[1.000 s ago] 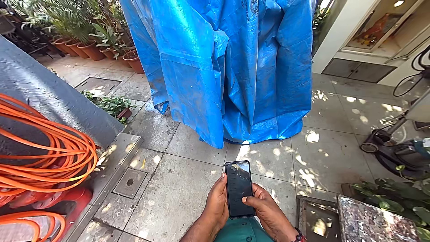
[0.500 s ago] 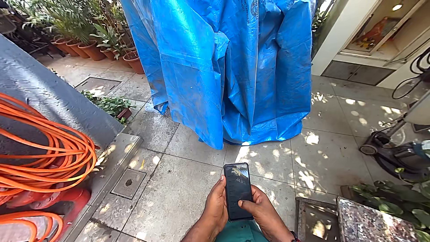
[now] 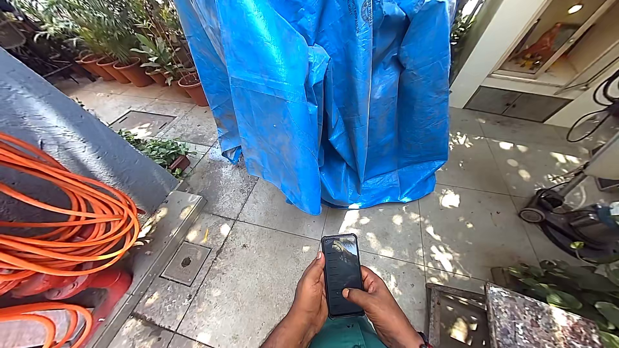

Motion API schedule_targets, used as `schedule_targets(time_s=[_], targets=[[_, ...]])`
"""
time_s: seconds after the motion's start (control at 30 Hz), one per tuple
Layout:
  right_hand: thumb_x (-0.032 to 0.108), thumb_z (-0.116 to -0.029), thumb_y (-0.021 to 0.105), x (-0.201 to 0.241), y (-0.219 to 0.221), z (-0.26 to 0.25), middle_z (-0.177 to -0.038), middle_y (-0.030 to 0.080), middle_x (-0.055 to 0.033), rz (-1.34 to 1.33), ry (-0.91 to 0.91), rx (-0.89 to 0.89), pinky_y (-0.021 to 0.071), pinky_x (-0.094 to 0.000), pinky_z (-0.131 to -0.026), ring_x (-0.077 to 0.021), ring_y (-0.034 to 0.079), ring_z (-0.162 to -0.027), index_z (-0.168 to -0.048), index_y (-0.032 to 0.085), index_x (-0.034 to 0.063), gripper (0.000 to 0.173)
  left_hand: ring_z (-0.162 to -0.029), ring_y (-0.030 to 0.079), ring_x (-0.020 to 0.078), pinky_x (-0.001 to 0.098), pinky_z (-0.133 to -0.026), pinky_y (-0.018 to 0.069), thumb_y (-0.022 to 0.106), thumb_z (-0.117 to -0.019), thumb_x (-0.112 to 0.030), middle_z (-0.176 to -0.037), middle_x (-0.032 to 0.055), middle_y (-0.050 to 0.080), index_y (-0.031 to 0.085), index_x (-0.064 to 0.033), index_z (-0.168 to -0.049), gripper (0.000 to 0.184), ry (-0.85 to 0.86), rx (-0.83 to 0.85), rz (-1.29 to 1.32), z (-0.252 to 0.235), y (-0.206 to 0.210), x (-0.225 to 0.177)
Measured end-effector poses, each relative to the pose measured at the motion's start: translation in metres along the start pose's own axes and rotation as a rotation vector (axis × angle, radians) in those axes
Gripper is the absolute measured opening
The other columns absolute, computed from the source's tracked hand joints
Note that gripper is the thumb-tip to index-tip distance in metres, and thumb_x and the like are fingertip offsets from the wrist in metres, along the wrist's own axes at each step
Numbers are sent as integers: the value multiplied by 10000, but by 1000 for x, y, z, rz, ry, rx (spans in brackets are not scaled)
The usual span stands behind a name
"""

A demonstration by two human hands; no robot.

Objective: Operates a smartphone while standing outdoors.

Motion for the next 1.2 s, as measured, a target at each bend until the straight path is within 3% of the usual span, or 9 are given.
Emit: schedule_targets(time_s=[0.5, 0.73, 1.0, 1.13, 1.2], targets=[[-101, -815, 655, 5, -7, 0, -1066, 715, -217, -61, 35, 36, 612, -410, -844, -276, 721, -961, -1186, 563, -59, 385, -1152, 667, 350, 498, -1012, 544, 251, -1125, -353, -1238, 264, 657, 461, 35, -1407, 524, 10, 8, 12, -1, 6, 1], [-64, -806, 642, 7, -13, 0, -1068, 711, -221, -119, 71, 77, 616, -421, -799, -277, 723, -943, -1186, 566, -45, 387, -1148, 670, 351, 497, -1005, 548, 255, -1125, -351, -1241, 264, 656, 453, 29, -1413, 516, 18, 15, 17, -1, 8, 1], [-43, -813, 643, 7, -21, -1, -1075, 707, -219, -157, 92, 109, 610, -424, -818, -272, 716, -953, -1184, 574, -42, 377, -1147, 667, 346, 493, -1007, 545, 266, -1124, -366, -1242, 266, 652, 465, 29, -1404, 523, 29, 5, 38, 0, 12, 4], [30, -835, 682, 13, -25, 1, -1036, 703, -196, -46, 99, -1, 614, -408, -734, -267, 712, -894, -1182, 560, -26, 372, -1167, 656, 356, 506, -1018, 536, 265, -1123, -368, -1264, 267, 643, 451, 22, -1423, 526, 40, -7, 52, 0, 11, 6], [75, -836, 690, 29, -29, 7, -1080, 690, -164, 118, -39, -123, 619, -406, -708, -265, 704, -888, -1243, 550, -17, 441, -1160, 661, 364, 520, -1008, 543, 254, -1125, -374, -1264, 265, 645, 450, 13, -1426, 529, 50, -29, 68, 1, 12, 5]])
Point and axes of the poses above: each hand's wrist, its own z-axis away from the middle knuckle, its own y-axis out of the palm, x = y × z, the point moved 1 cm from there along -z, towards the middle knuckle
